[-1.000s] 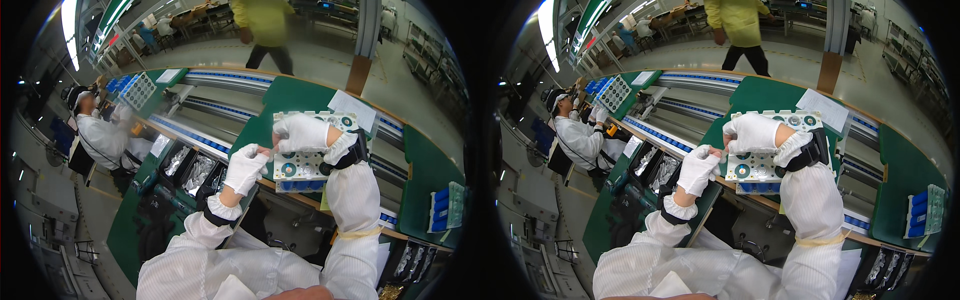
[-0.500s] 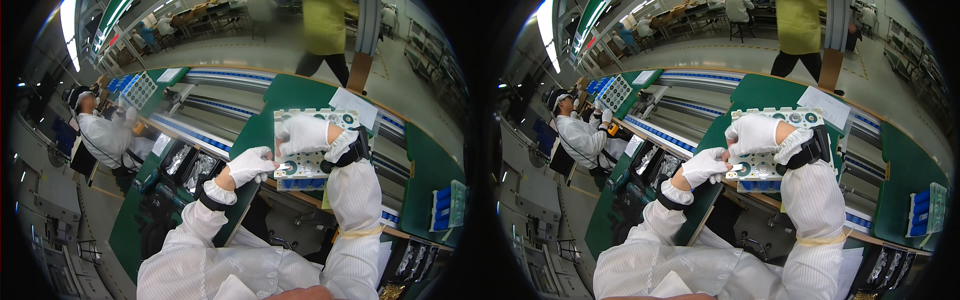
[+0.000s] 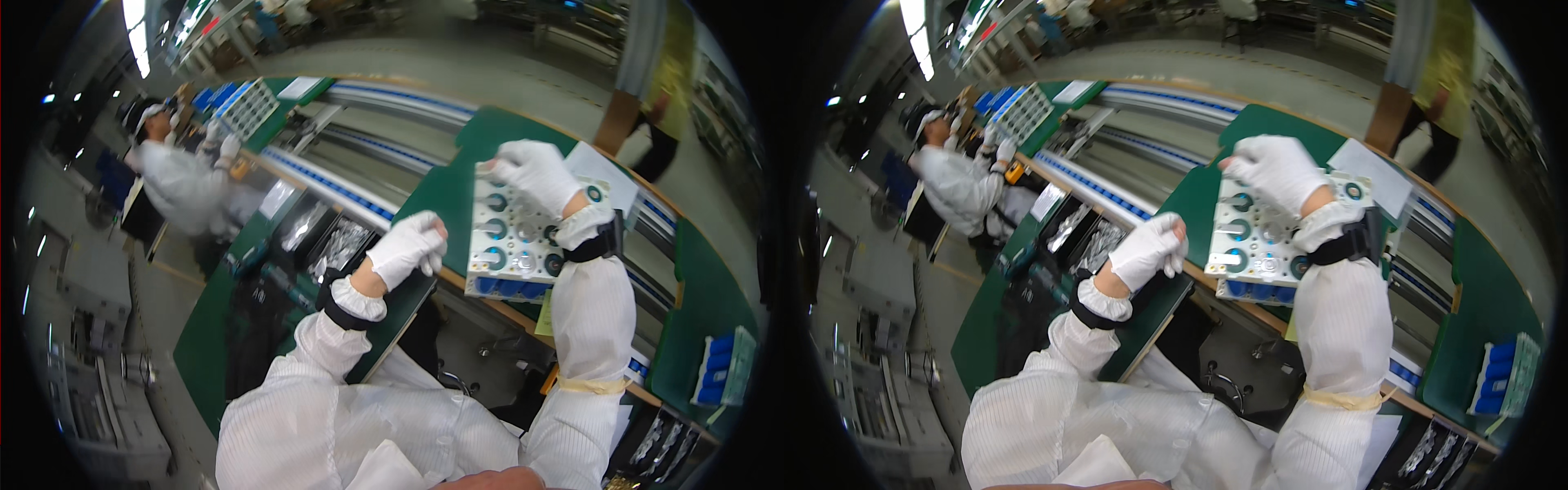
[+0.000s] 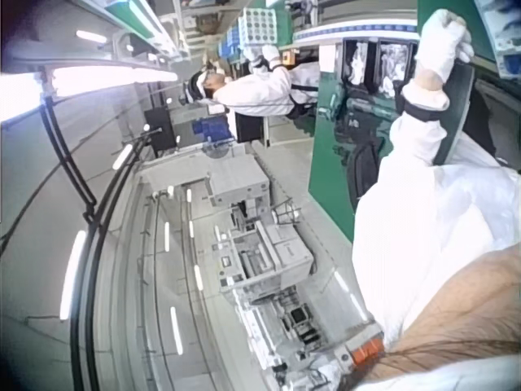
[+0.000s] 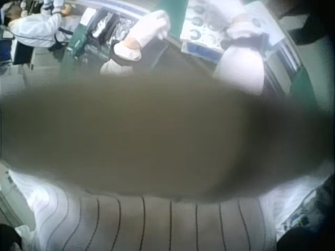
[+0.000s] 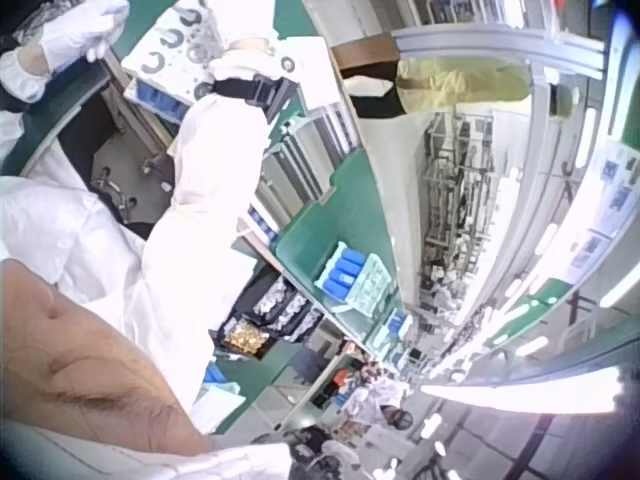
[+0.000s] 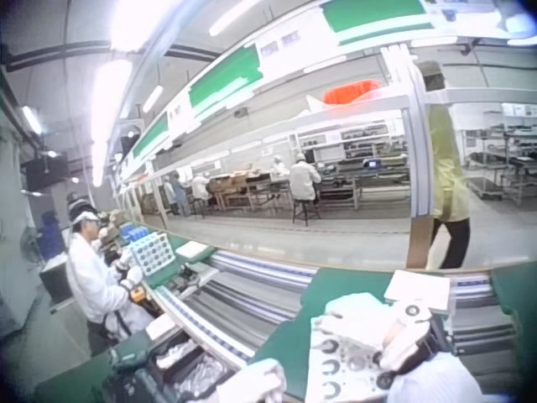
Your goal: Assembling electronic components onto battery modules using a power screwdriver.
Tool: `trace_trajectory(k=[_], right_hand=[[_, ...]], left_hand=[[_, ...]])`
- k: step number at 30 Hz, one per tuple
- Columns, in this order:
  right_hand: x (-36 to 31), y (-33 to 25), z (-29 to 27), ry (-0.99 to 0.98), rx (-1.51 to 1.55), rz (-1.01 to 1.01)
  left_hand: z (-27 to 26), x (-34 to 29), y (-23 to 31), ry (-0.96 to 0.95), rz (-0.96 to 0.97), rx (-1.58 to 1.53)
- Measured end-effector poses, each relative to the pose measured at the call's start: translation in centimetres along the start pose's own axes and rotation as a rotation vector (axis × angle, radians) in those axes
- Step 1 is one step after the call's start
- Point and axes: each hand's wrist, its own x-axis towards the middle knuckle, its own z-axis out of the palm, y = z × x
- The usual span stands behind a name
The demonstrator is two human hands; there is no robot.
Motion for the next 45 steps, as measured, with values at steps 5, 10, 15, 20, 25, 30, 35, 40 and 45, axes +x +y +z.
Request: trace_trajectory(k=[5,10,15,20,25,30,35,40,45], right_hand=[[-0.1,2.2,0.5,0.097,-0.373,0.045],[0.4,2.0,0.9,0.093,-0.282,0.090],[0.6,2.7,1.1,0.108,-0.292,0.063],[0.4,3.3,0.9,0.160,-0.275,0.064],[0.1,2.9,0.9,0.178,-0.241,0.041],[0.4,3.8,1.4,0.172,-0.263,0.035],[0.3,4.0,1.2,0.119,-0.284,0.061],[0.5,4.3,1.5,0.136,-0.275,0.041],[0.5,3.6,1.1,0.062,-0.274,0.117]], left_hand=[[-7.1,-2.5,-0.5,0.442,0.076,0.353],[-21.6,-4.7,-4.4,0.893,0.007,0.987],[-27.1,-4.1,-8.2,0.610,-0.263,1.226],[-20.0,-3.2,-4.8,0.936,0.101,1.121],[-10.2,-3.7,-4.4,0.191,0.226,1.021],[-7.1,-3.3,-4.8,-0.004,0.004,1.339],[-6.5,-3.7,-2.8,-0.159,-0.159,1.405],[-8.5,-2.3,-6.2,-0.148,-0.036,1.417],[-8.8,-5.0,-4.6,0.217,-0.269,0.556]])
